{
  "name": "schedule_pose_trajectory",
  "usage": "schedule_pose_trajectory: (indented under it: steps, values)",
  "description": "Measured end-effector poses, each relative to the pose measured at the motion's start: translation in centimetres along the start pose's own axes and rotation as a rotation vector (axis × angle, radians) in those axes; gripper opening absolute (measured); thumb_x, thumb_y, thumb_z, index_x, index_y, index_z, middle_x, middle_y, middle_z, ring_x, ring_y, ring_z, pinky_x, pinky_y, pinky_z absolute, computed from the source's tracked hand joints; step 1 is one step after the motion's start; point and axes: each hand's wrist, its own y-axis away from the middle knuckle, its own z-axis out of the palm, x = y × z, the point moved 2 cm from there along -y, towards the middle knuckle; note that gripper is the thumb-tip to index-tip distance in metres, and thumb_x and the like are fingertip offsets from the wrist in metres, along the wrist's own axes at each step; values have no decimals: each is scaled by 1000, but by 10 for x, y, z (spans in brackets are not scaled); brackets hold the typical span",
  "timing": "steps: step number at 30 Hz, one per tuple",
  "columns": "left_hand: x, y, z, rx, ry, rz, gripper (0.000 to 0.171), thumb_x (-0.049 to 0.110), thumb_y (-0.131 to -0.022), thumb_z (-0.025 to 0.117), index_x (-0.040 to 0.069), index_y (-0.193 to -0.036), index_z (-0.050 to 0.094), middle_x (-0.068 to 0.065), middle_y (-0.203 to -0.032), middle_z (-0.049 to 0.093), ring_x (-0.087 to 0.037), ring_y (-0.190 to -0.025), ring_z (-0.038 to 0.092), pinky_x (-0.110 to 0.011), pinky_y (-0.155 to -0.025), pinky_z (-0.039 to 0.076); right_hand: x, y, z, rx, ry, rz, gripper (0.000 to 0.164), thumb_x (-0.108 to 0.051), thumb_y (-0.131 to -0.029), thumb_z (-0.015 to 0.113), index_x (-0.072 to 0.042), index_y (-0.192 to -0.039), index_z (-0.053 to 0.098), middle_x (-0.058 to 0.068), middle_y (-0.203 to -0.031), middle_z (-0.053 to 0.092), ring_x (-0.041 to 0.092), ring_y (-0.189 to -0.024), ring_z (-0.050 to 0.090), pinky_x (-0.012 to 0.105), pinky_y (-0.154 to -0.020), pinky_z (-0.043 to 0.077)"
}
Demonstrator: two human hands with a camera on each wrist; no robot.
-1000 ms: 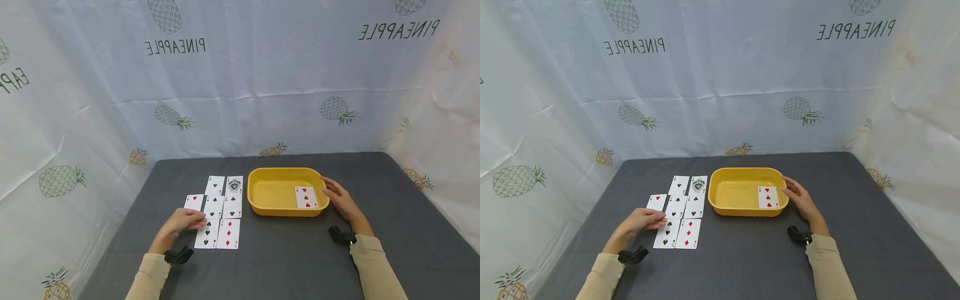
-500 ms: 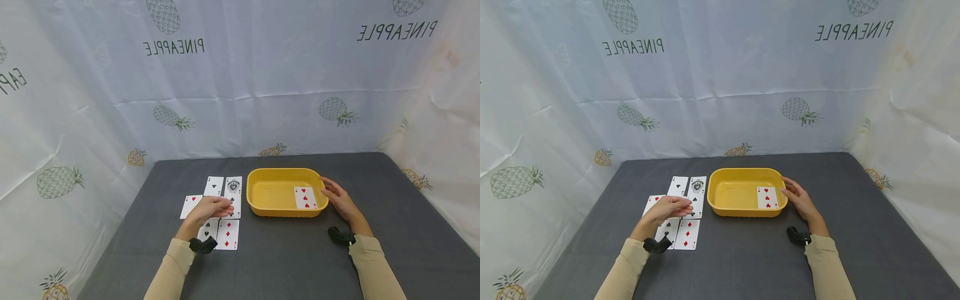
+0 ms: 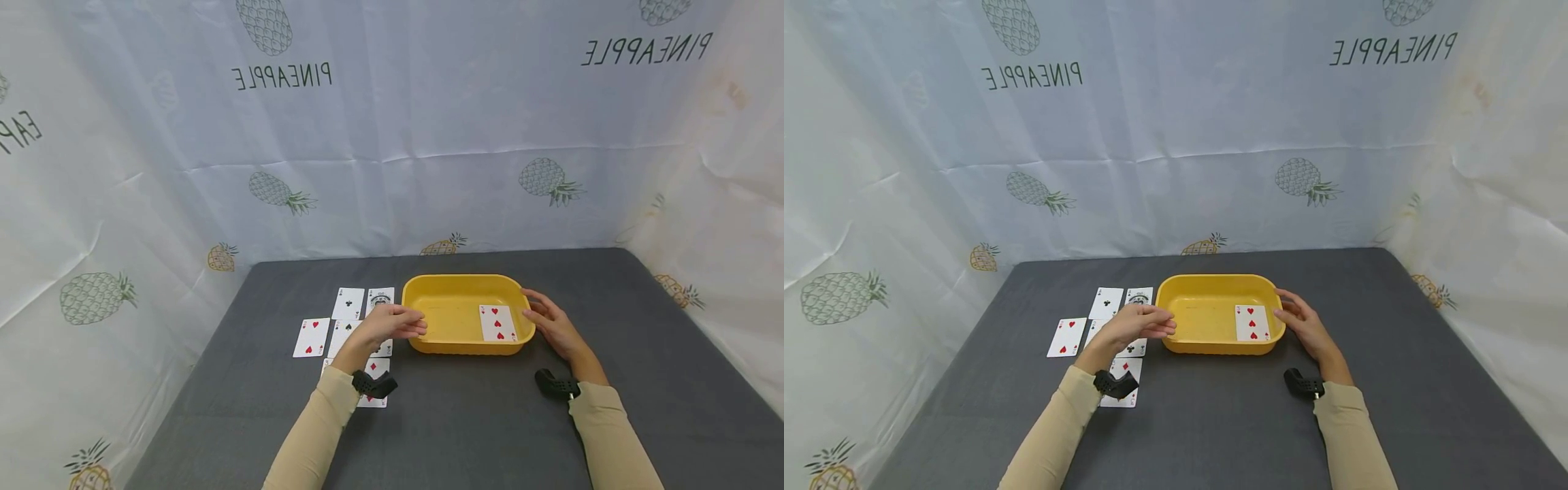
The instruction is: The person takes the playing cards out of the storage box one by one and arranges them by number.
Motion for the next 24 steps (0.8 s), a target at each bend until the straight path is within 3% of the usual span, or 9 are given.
schedule_pose_trajectory:
  steps: [2, 4, 7, 15, 24]
  values:
    - [3, -6, 7, -3, 19, 1, 40, 15, -96, 59, -14, -123, 58, -21, -105, 73, -6, -78, 73, -39, -91, 55, 0, 0, 0, -12, -23, -29, 52, -19, -100, 52, -12, -148, 33, -13, -122, 52, -10, -104, 56, 5, -87, 48]
    - [5, -12, 13, 5, 38, -8, 39, 15, -95, 59, -13, -123, 58, -22, -108, 72, -7, -78, 72, -41, -93, 53, 1, -1, -1, -30, -49, -61, 49, -15, -99, 52, -12, -145, 36, -19, -118, 54, -7, -103, 57, 6, -86, 49]
    - [6, -20, 22, 15, 51, -15, 38, 14, -96, 58, -11, -124, 59, -23, -111, 71, -8, -81, 73, -44, -96, 51, 2, -1, -1, -55, -77, -102, 45, -8, -98, 52, -12, -141, 39, -19, -117, 57, -5, -103, 59, 7, -86, 50]
    - [0, -41, 47, 39, 93, -68, 36, 11, -96, 57, -10, -125, 59, -26, -117, 68, -13, -85, 73, -44, -99, 51, 3, -2, 3, -91, -18, -135, 43, -4, -96, 55, -8, -136, 39, -18, -119, 56, -5, -102, 58, 8, -85, 49]
    - [-9, -57, 68, 65, 95, -119, 34, 15, -94, 61, -7, -120, 63, -22, -113, 71, -28, -102, 71, -41, -97, 54, 5, -1, 6, -97, -148, -169, 42, 1, -95, 53, -8, -134, 41, -18, -122, 56, -9, -111, 56, 6, -90, 49]
